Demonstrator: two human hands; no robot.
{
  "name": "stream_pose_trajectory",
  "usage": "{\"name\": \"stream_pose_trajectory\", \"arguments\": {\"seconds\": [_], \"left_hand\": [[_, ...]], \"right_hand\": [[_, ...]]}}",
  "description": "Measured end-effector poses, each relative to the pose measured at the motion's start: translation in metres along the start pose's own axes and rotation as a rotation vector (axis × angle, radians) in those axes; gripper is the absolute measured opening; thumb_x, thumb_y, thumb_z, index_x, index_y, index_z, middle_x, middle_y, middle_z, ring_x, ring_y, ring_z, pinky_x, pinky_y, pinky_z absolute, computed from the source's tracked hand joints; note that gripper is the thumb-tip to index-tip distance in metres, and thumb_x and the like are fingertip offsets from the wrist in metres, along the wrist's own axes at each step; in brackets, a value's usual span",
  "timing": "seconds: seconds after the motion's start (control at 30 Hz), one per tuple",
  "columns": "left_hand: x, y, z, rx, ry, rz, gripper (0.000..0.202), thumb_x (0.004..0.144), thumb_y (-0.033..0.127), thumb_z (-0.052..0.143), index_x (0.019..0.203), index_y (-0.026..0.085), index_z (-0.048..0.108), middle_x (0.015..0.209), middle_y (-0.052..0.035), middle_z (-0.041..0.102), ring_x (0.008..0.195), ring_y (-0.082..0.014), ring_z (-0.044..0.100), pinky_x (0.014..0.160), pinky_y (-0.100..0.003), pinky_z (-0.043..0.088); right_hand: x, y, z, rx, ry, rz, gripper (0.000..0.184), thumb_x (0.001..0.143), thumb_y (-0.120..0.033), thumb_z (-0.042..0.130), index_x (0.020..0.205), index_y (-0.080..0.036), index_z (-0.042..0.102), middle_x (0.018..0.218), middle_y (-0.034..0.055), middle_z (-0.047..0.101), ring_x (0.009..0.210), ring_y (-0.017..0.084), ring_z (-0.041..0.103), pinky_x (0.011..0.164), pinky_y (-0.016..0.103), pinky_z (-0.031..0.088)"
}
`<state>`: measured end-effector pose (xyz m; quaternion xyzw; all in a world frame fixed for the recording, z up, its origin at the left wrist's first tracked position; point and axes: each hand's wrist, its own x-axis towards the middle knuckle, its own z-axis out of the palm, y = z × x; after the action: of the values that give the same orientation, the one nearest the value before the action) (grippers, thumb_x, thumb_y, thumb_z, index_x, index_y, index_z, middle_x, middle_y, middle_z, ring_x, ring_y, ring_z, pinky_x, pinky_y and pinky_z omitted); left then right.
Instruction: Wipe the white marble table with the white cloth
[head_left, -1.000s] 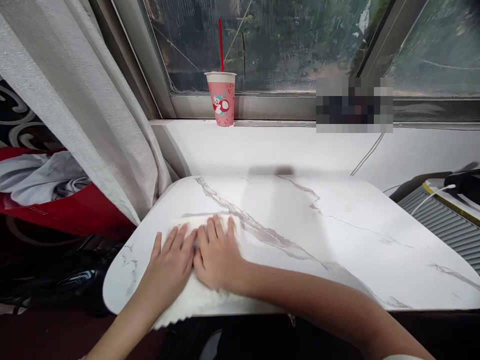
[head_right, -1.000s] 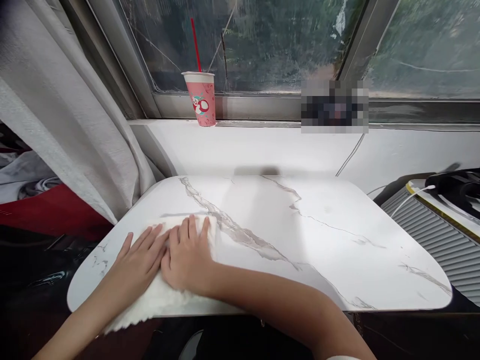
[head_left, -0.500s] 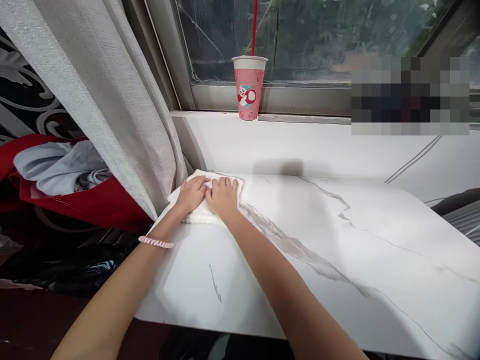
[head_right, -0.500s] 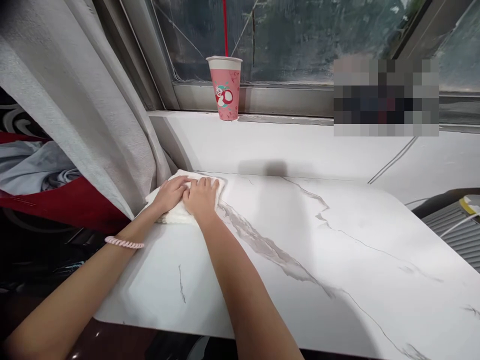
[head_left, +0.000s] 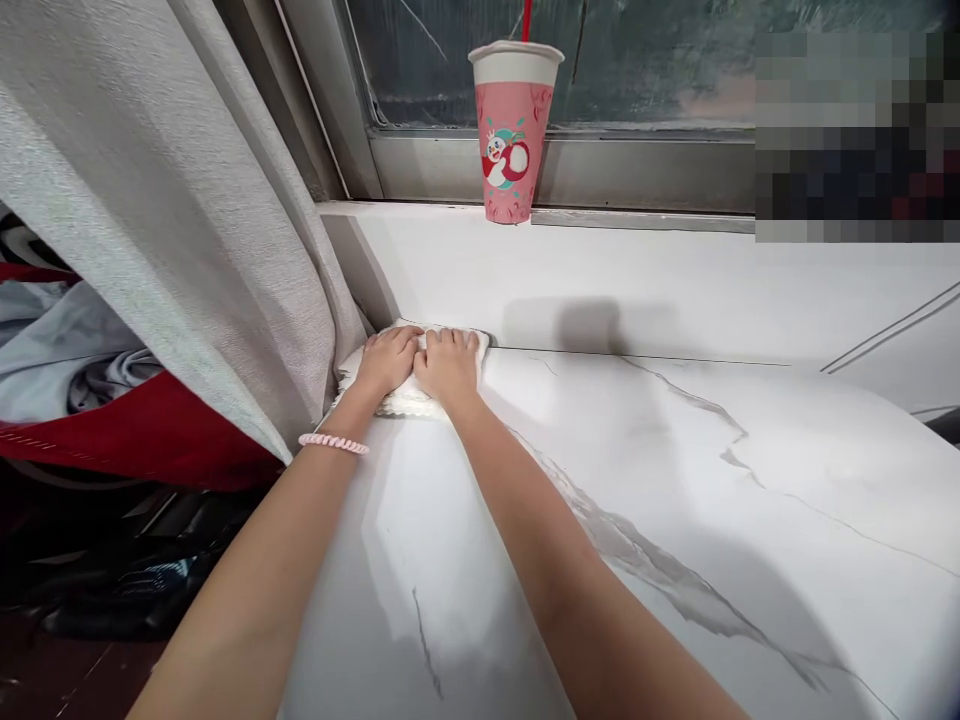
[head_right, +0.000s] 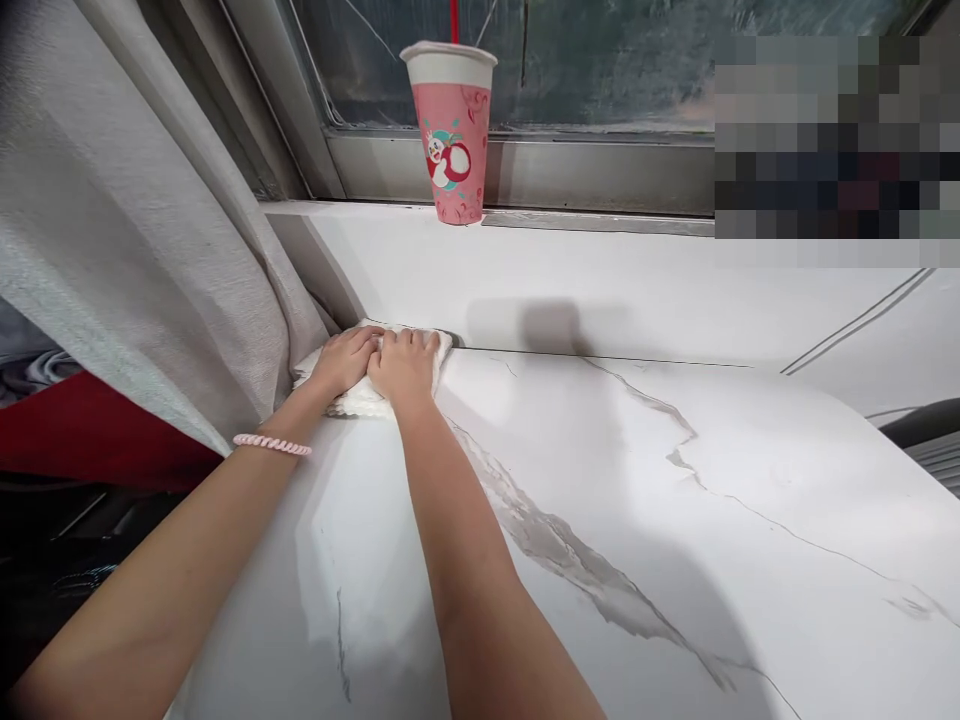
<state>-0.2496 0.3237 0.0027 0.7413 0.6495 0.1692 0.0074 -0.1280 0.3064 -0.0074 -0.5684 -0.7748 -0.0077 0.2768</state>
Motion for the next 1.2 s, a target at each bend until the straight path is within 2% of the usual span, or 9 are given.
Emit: {"name": "stream_pose_trajectory", "arguments": {"seconds": [0.17, 0.33, 0.4, 0.57, 0.7, 0.9, 1.07, 1.2], "left_hand": [[-0.01, 0.002, -0.002, 0.03, -0.016, 0.042, 0.043, 0.097, 0.028, 0.026, 0.131, 0.023, 0.053, 0.144, -0.009, 0.051, 0.135, -0.028, 0.04, 0.114, -0.054, 0.023], [-0.045, 0.016, -0.012, 0.074, -0.022, -0.032, 0.049, 0.097, 0.028, 0.024, 0.139, 0.016, 0.046, 0.148, -0.0142, 0.045, 0.137, -0.031, 0.038, 0.112, -0.06, 0.024], [-0.062, 0.02, -0.015, 0.087, -0.018, -0.041, 0.049, 0.097, 0.028, 0.023, 0.139, 0.016, 0.046, 0.148, -0.0141, 0.045, 0.137, -0.0308, 0.038, 0.112, -0.061, 0.024], [-0.113, 0.023, -0.024, 0.093, 0.014, -0.052, 0.048, 0.098, 0.03, 0.022, 0.138, 0.022, 0.046, 0.149, -0.012, 0.045, 0.138, -0.0293, 0.037, 0.112, -0.061, 0.023], [-0.171, 0.031, -0.036, 0.127, 0.032, -0.063, 0.049, 0.098, 0.03, 0.02, 0.139, 0.022, 0.047, 0.148, -0.0123, 0.046, 0.138, -0.0305, 0.038, 0.111, -0.062, 0.025], [-0.254, 0.046, -0.046, 0.213, 0.093, -0.089, 0.053, 0.098, 0.031, 0.017, 0.141, 0.021, 0.047, 0.144, -0.0145, 0.05, 0.134, -0.0327, 0.043, 0.109, -0.062, 0.028], [-0.296, 0.059, -0.047, 0.259, 0.117, -0.112, 0.054, 0.099, 0.033, 0.017, 0.146, 0.021, 0.04, 0.144, -0.0168, 0.05, 0.133, -0.0361, 0.044, 0.105, -0.064, 0.032], [-0.315, 0.07, -0.044, 0.312, 0.147, -0.068, 0.054, 0.099, 0.03, 0.02, 0.152, 0.024, 0.03, 0.143, -0.0178, 0.05, 0.131, -0.0366, 0.045, 0.104, -0.065, 0.033]], "right_hand": [[-0.005, 0.001, -0.003, 0.011, 0.009, -0.043, 0.03, 0.096, -0.023, 0.04, 0.115, -0.014, 0.061, 0.115, 0.0138, 0.064, 0.114, 0.029, 0.05, 0.11, 0.053, 0.022], [-0.027, -0.003, -0.01, 0.035, 0.013, -0.101, 0.03, 0.095, -0.024, 0.041, 0.114, -0.013, 0.061, 0.115, 0.0134, 0.063, 0.113, 0.028, 0.05, 0.111, 0.052, 0.023], [-0.04, -0.008, -0.015, 0.036, 0.009, -0.114, 0.03, 0.095, -0.024, 0.041, 0.114, -0.013, 0.061, 0.115, 0.0138, 0.063, 0.115, 0.028, 0.049, 0.111, 0.051, 0.023], [-0.084, -0.028, -0.035, 0.025, -0.037, -0.148, 0.034, 0.097, -0.027, 0.039, 0.121, -0.012, 0.057, 0.123, 0.0157, 0.06, 0.122, 0.028, 0.046, 0.113, 0.053, 0.021], [-0.132, -0.046, -0.053, 0.056, -0.068, -0.192, 0.04, 0.097, -0.028, 0.038, 0.128, -0.008, 0.053, 0.135, 0.0202, 0.052, 0.13, 0.032, 0.041, 0.113, 0.057, 0.02], [-0.197, -0.06, -0.081, 0.112, -0.091, -0.343, 0.048, 0.095, -0.03, 0.042, 0.133, -0.003, 0.049, 0.14, 0.0245, 0.048, 0.133, 0.037, 0.039, 0.113, 0.06, 0.02], [-0.226, -0.055, -0.104, 0.153, -0.136, -0.428, 0.049, 0.095, -0.031, 0.041, 0.135, -0.003, 0.047, 0.143, 0.0239, 0.046, 0.135, 0.037, 0.037, 0.114, 0.059, 0.021], [-0.238, -0.046, -0.115, 0.187, -0.137, -0.485, 0.051, 0.096, -0.032, 0.039, 0.137, -0.003, 0.045, 0.143, 0.0235, 0.046, 0.135, 0.036, 0.037, 0.114, 0.059, 0.021]]}}
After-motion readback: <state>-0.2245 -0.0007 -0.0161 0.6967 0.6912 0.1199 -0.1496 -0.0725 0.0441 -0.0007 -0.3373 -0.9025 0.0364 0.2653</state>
